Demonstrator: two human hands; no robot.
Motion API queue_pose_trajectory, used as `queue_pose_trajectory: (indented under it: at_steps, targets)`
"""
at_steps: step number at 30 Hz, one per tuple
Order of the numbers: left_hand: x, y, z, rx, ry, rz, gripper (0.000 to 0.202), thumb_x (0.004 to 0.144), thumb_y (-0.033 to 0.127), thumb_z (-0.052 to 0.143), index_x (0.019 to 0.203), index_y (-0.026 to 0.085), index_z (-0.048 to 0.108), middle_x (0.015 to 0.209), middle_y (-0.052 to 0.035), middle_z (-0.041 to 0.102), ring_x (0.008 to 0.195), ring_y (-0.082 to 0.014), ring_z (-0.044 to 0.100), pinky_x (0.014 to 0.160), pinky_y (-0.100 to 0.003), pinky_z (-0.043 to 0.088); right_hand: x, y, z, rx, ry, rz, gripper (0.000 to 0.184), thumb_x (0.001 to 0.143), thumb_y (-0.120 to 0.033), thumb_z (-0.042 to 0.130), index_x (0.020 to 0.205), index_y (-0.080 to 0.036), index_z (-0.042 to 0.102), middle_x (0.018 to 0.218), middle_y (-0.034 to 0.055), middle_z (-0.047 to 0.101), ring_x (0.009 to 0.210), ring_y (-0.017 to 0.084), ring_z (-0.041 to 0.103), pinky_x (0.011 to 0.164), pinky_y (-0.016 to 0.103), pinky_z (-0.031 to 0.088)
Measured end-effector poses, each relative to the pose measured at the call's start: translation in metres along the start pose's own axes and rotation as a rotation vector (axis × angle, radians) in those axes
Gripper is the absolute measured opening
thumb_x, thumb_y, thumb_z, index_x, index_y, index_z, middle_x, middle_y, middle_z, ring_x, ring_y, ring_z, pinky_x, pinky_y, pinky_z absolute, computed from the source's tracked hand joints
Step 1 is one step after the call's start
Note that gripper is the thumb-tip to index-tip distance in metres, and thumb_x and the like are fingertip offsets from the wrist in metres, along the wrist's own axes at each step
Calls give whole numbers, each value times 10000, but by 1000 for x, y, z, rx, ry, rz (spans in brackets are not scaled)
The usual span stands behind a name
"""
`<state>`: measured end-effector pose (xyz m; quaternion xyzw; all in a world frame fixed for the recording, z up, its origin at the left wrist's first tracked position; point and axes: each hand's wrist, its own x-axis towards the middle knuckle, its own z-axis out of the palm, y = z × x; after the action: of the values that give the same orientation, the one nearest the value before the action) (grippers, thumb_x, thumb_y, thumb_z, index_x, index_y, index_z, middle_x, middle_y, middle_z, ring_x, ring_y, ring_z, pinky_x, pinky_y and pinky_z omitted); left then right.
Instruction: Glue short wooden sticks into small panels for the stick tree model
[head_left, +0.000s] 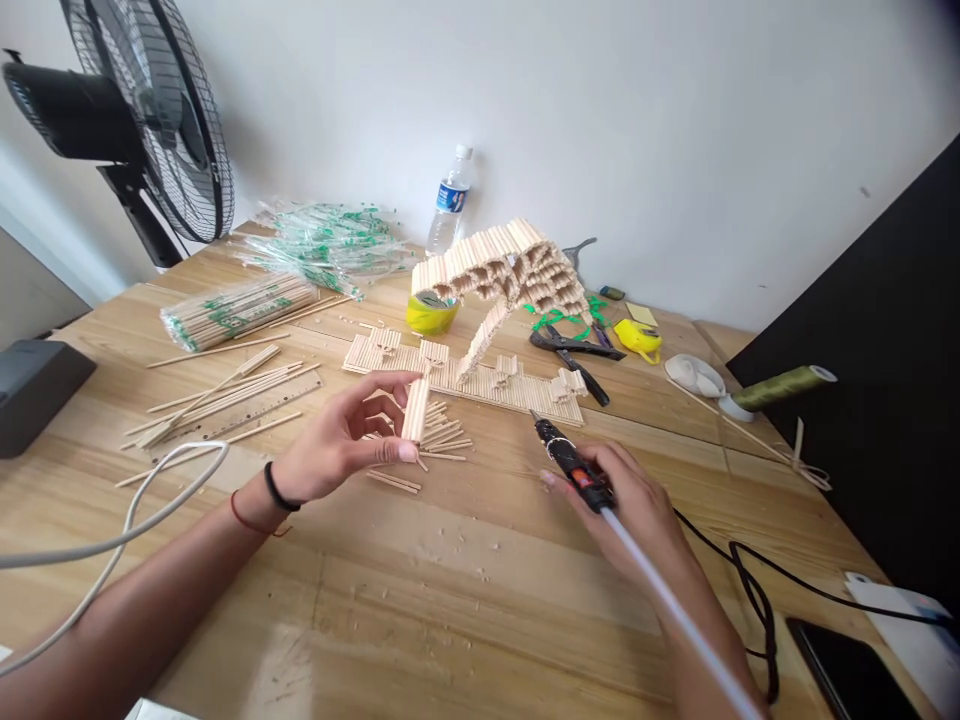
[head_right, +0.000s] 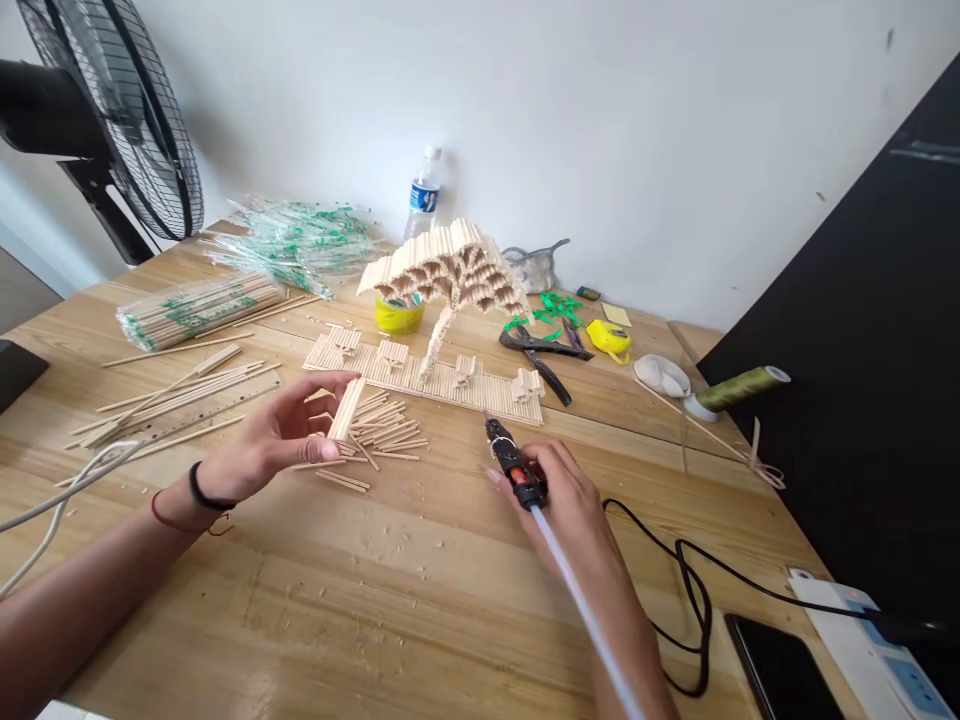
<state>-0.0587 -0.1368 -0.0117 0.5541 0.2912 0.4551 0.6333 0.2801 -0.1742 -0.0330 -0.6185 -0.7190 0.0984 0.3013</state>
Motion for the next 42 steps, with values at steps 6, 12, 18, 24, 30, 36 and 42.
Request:
queue_pose_trajectory:
  at_steps: [6, 12, 18, 24, 30, 36, 42]
  targets:
    - [6, -9, -18, 32, 127, 32, 617, 746, 233, 935, 1312, 254, 690, 1050, -2, 566, 825, -115, 633, 764, -274, 557, -11, 31, 4, -62, -113, 82, 285, 863, -377, 638, 1102, -232, 694, 1104, 114, 738, 1008, 324, 724, 878, 457, 575]
    - [8, -12, -20, 9, 130, 43, 628, 740, 261, 939, 1309, 236, 674, 1046, -3, 543, 811, -111, 620, 754, -278, 541, -11, -15, 1, -103, 5, -56, 221, 1001, -299, 533, 1107, -248, 720, 1118, 110, 742, 1037, 312, 720, 922, 460, 563]
    - [9, -13, -22, 1, 128, 67, 616, 740, 268, 938, 1294, 232, 670, 1067, -5, 537, 792, -92, 598, 724, -250, 530, 4, -106, 55, 60, -336, -348, 185, 1020, -120, 587, 959, -227, 726, 953, 65, 746, 904, 246, 727, 826, 363, 575]
    - [10, -20, -25, 6, 152, 94, 659, 731, 302, 947, 1324, 248, 665, 1064, -4, 542, 807, -98, 587, 755, -255, 537, 9, -125, 88, -51, -363, -469, 160, 947, -48, 695, 935, -200, 744, 930, 59, 749, 823, 235, 729, 767, 351, 584]
    - [9, -16, -21, 9, 142, 79, 629, 719, 303, 953, 1286, 240, 689, 1064, -9, 549, 800, -105, 598, 738, -267, 540, -5, -121, 88, -171, -277, -472, 226, 951, -22, 643, 989, -202, 775, 929, 76, 763, 827, 259, 731, 763, 381, 586]
    - [5, -9, -18, 24, 122, 56, 612, 749, 291, 935, 1302, 240, 676, 1060, -7, 545, 815, -112, 616, 732, -266, 545, -13, -127, 89, -167, -263, -374, 322, 867, 62, 633, 1026, -188, 759, 1001, 92, 754, 887, 276, 742, 784, 384, 612]
    - [5, -9, -18, 31, 113, 41, 605, 759, 273, 925, 1304, 243, 665, 1056, 4, 542, 814, -105, 620, 752, -274, 562, -18, -124, 85, -17, -313, -324, 427, 847, 100, 552, 1114, -196, 704, 1065, 96, 736, 954, 269, 733, 857, 395, 617]
